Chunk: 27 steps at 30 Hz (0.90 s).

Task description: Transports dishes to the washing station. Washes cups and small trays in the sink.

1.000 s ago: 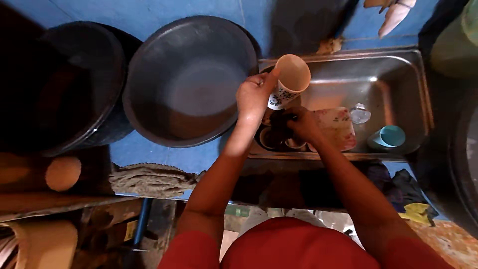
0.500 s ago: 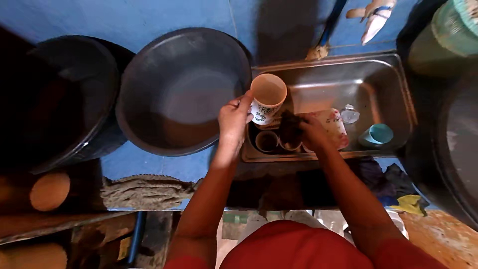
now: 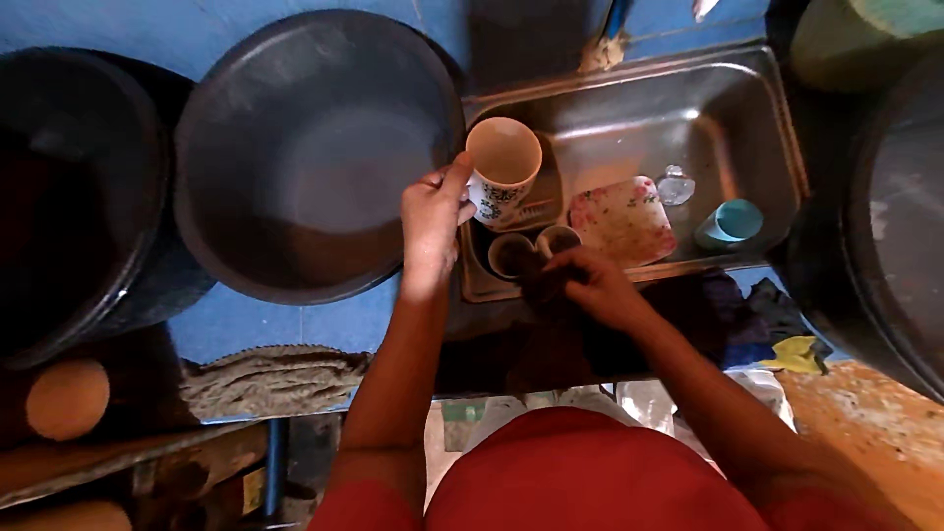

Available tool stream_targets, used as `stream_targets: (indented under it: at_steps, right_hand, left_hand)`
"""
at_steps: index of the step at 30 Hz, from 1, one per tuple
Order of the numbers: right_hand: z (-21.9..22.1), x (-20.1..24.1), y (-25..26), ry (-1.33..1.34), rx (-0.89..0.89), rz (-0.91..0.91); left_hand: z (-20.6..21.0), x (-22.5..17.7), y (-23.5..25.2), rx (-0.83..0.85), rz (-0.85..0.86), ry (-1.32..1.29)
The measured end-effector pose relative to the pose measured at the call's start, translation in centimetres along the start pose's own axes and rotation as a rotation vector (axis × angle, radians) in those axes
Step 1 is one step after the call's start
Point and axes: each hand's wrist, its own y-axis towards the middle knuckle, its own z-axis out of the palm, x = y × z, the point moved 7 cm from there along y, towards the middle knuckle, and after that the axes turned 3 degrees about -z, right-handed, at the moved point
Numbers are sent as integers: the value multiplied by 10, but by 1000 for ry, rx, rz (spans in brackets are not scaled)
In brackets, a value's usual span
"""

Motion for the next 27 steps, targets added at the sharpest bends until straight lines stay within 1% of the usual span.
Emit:
stream_targets:
  at_steps: [2, 3, 5, 6, 7, 8, 10, 12, 14, 16, 18, 19, 21, 22, 23, 25, 27]
  right_hand:
    - [40, 11, 12, -67, 22, -86]
    - [62, 14, 17, -101, 104, -92]
    - [90, 18, 28, -180, 355, -44]
    - [91, 14, 34, -237, 370, -51]
    - [83, 4, 43, -321, 316, -51]
    - [69, -11, 52, -420, 261, -4]
    - [33, -53, 67, -587, 205, 160]
    - [10, -94, 72, -637, 228, 292]
    - [8, -127, 76, -665, 300, 311]
    - [15, -141, 80, -667, 306, 296]
    - [24, -146, 83, -639, 268, 354]
    - [27, -143, 83, -651, 292, 425]
    - [26, -133, 86, -728, 383, 473]
    - [20, -131, 87, -721, 380, 462]
    - [11, -130, 87, -660, 337, 446]
    - [-15, -118, 85, -488, 166, 422]
    - [-40, -78, 73, -278, -38, 432]
  left_hand:
    - [0, 0, 0, 0, -1, 11]
    - [0, 0, -1, -4, -5, 14]
    - [0, -1, -2, -13, -26, 31]
    - [-1, -2, -3, -14, -35, 39]
    - [-1, -2, -3, -11, -33, 43]
    - [0, -3, -4, 3, -22, 50]
    - [2, -2, -6, 37, 16, 81]
    - [4, 2, -9, 63, 51, 112]
    - [9, 8, -10, 100, 65, 154]
    - [14, 15, -9, 139, 54, 169]
    - [23, 25, -8, 169, -9, 113]
    - [29, 31, -8, 179, -61, 70]
    - [40, 42, -6, 176, -163, 32]
    - [44, 48, -4, 162, -201, 31]
    - [47, 54, -1, 143, -238, 18]
    - [52, 67, 4, 87, -315, -38]
    - [57, 77, 6, 29, -394, -113]
